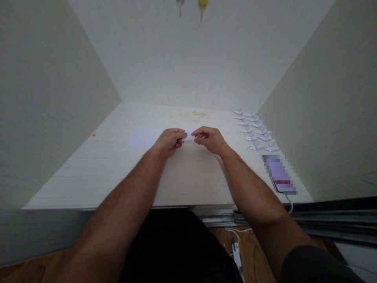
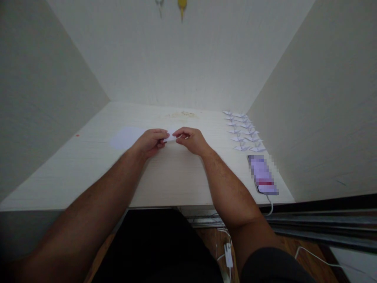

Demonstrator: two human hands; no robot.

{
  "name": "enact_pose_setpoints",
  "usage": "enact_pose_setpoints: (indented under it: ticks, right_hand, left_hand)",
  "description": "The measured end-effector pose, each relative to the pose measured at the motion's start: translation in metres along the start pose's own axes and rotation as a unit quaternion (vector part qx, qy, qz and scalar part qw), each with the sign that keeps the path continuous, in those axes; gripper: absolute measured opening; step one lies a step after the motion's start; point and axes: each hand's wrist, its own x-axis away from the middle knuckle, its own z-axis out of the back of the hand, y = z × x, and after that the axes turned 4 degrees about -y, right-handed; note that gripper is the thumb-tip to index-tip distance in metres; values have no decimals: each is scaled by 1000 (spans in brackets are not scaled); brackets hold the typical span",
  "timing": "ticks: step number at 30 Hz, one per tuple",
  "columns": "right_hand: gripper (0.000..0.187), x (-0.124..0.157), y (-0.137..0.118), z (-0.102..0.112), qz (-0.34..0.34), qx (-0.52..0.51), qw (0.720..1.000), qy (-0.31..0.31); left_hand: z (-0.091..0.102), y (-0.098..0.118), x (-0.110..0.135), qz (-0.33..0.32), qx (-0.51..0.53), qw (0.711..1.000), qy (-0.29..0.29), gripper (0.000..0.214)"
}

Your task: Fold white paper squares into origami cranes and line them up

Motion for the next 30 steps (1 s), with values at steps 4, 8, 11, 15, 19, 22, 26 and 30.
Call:
enact_pose_setpoints:
  ticks: [4, 8, 11, 15, 19, 22, 26, 30]
  right_hand:
    - [15, 0, 2, 0, -17, 6, 1000, -4]
    - [16, 0, 1, 1, -24, -2, 1000, -14]
    - [16, 0, 1, 0, -20, -1, 1000, -16]
    - [11, -1, 3, 1, -21, 13, 1000, -18]
    - [9, -1, 4, 2, -28, 51, 998, -17]
    - [8, -1, 4, 3, -35, 54, 998, -13]
    - [7, -2, 3, 0, -57, 34, 998, 8]
    - [7, -1, 0, -3, -70, 78, 994, 41]
  left_hand:
    - [0, -1, 1, 11, -29, 1000, -3, 21]
    - [-1, -1, 2, -7, -73, 997, -2, 23]
    - [-4, -2, 4, -22, -104, 994, -20, 22]
    - [-7, -4, 5, -30, -158, 987, -22, 19]
    - [-5, -5, 4, -45, -210, 976, -24, 17]
    - [-5, -5, 5, -48, -222, 974, -26, 17]
    - [-9, -4, 7, -64, -243, 968, -9, 15]
    - [-13, -4, 7, -71, -266, 961, -1, 11]
